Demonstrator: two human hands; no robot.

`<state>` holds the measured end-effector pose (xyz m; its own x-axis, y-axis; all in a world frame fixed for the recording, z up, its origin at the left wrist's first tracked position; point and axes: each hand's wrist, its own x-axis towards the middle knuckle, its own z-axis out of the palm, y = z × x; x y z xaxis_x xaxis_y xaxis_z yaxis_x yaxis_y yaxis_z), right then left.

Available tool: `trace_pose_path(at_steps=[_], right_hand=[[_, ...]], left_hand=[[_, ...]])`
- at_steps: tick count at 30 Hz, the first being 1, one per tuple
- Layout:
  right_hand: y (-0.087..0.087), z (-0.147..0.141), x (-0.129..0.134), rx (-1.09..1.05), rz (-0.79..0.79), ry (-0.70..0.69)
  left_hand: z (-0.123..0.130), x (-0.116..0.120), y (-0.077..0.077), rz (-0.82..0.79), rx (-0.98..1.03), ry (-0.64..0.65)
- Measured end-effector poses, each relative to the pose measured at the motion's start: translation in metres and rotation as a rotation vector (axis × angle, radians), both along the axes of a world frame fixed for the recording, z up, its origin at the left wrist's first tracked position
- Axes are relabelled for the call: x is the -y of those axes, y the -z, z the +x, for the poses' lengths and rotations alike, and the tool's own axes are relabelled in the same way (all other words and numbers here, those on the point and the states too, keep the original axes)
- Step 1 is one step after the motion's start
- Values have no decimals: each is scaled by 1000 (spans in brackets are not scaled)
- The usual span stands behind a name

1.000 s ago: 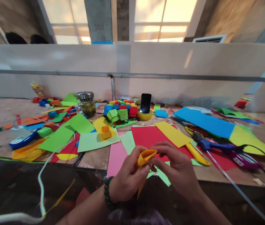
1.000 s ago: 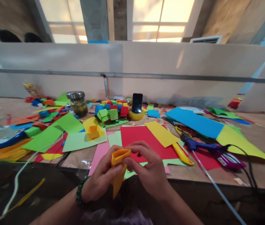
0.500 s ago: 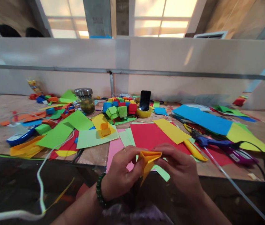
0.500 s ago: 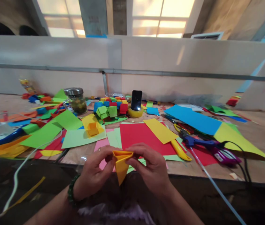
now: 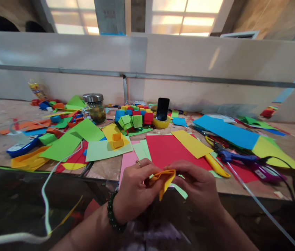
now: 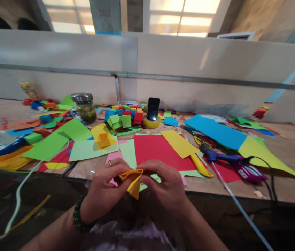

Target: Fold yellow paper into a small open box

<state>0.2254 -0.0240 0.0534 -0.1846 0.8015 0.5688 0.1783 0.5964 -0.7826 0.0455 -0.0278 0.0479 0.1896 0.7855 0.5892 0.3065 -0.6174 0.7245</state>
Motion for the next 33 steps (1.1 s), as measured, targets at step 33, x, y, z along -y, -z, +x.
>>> trace_pose_path(at_steps=[33], right_hand=[[-2,-14,-2,-204,-284,-19]], left_hand=[[9,-3,-9,-59,137,5]])
